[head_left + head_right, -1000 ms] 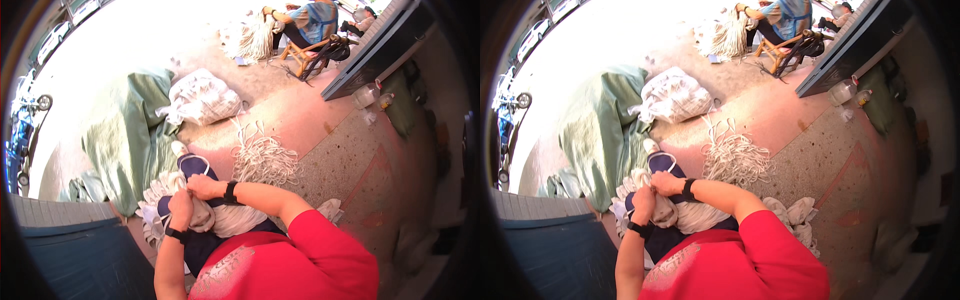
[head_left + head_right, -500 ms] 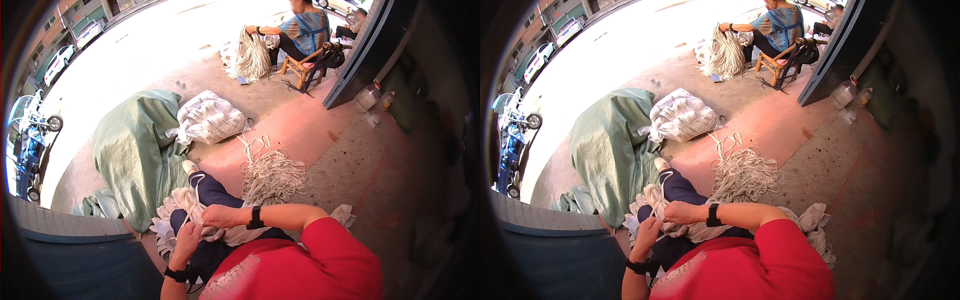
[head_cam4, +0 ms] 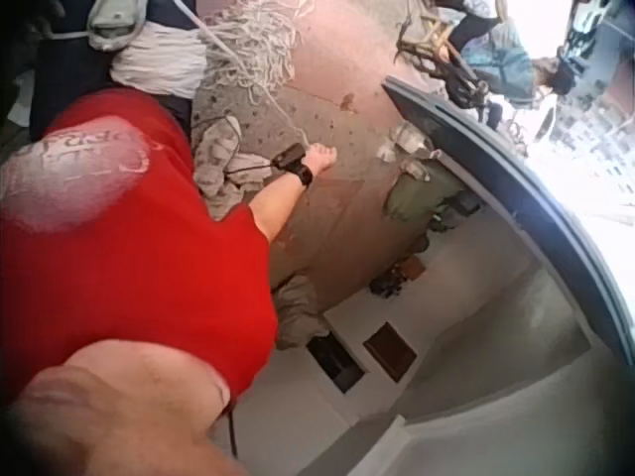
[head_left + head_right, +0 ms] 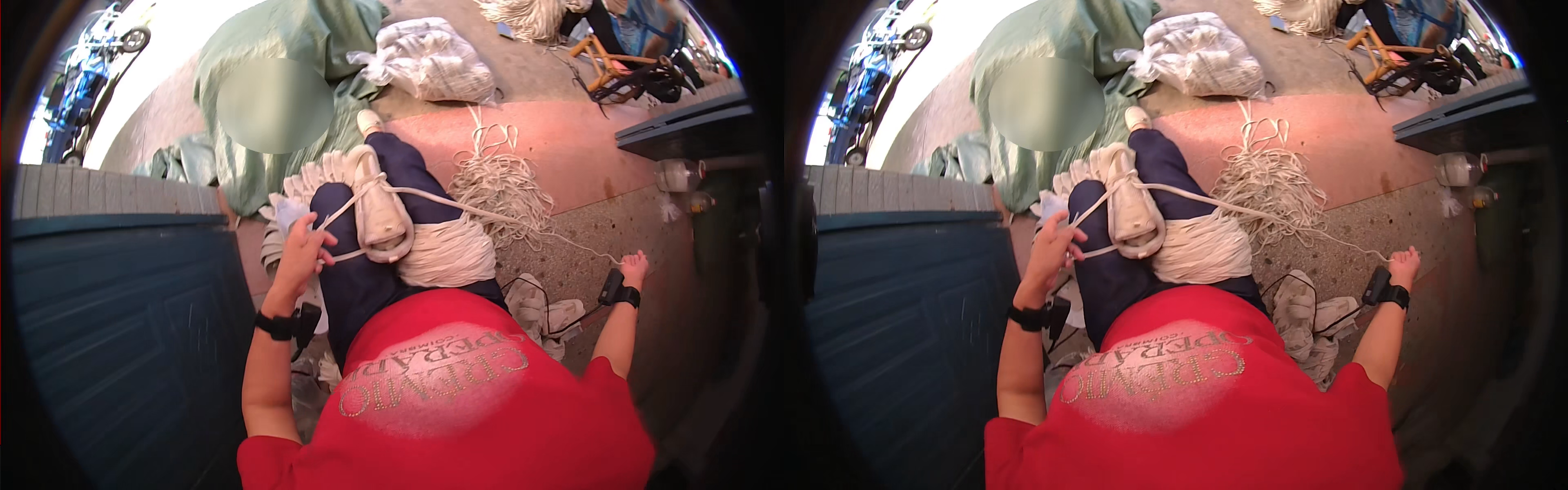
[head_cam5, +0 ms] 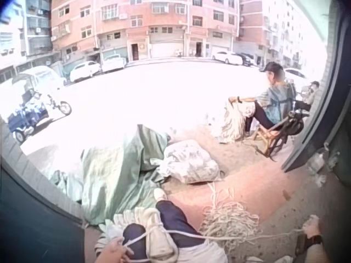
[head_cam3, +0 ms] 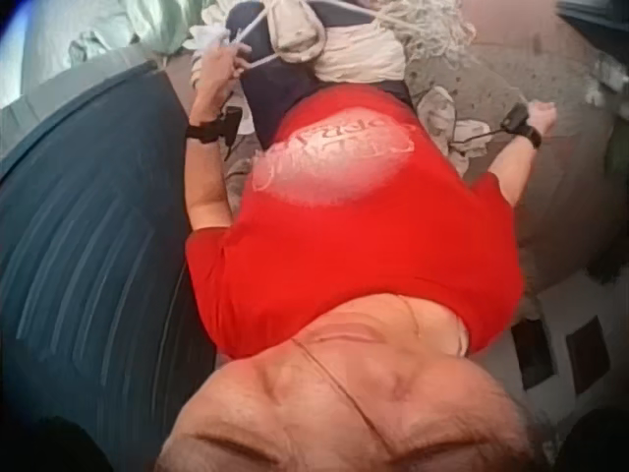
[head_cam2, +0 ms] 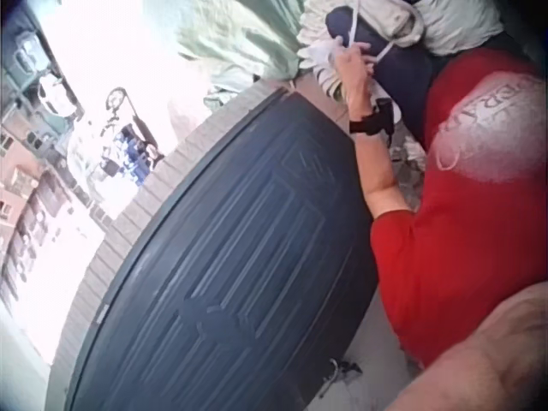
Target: The user is bundling pairs of shoe components using long white cords.
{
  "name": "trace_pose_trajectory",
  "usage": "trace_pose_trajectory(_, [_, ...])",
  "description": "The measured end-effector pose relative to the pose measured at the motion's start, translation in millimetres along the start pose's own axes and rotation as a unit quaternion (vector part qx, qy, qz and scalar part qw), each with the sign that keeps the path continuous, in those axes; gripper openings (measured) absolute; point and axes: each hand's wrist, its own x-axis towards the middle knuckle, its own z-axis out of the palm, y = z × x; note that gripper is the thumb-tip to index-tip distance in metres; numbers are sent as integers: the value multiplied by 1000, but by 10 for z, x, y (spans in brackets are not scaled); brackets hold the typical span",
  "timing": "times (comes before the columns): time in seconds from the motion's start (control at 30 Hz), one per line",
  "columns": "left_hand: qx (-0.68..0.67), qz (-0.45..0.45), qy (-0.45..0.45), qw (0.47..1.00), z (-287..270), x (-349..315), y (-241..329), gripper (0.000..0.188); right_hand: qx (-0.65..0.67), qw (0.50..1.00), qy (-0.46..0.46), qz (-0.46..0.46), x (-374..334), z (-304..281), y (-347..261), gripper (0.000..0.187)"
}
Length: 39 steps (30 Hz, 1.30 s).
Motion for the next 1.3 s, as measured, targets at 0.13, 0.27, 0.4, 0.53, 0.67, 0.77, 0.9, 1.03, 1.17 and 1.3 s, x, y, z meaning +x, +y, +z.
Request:
trace_pose_trajectory(0.13, [53,8,4,999,47,308,122,26,-302,918,-221,135,-1598,1817,1677,13])
trace_pose_trajectory(0.27, [136,103,37,985,299,757,168,20,-387,603,-663,-215,-2732,2573,2741,23])
trace_pose_trajectory(0.4, [395,270,75,875,577,1153,149,26,-625,300,-659,-292,-3347,2823,2925,28])
trace_pose_trajectory(0.53, [540,203,67,814,517,1338,26,22,-643,314,-654,-245,-3589,2707,2907,42])
trace_pose_trajectory(0.67, [536,198,63,818,700,1375,189,20,-577,318,-681,-320,-3529,2509,2829,39])
trace_pose_trajectory(0.77, [523,206,71,824,644,1371,217,20,-557,302,-693,-344,-3555,2357,2567,37])
trace_pose_trajectory(0.9, [530,217,73,817,595,1376,174,21,-576,263,-717,-293,-3466,2065,2026,37])
trace_pose_trajectory(1.03, [517,246,118,811,585,1240,26,21,-581,407,-653,-266,-3210,2032,2037,37])
trace_pose_trajectory(1.17, [10,-8,44,999,368,806,-52,19,-517,654,-483,-269,-3006,2467,2112,32])
trace_pose_trajectory(1.3, [-180,-79,-10,980,298,467,-115,15,-470,598,-594,-261,-3280,2862,2429,27])
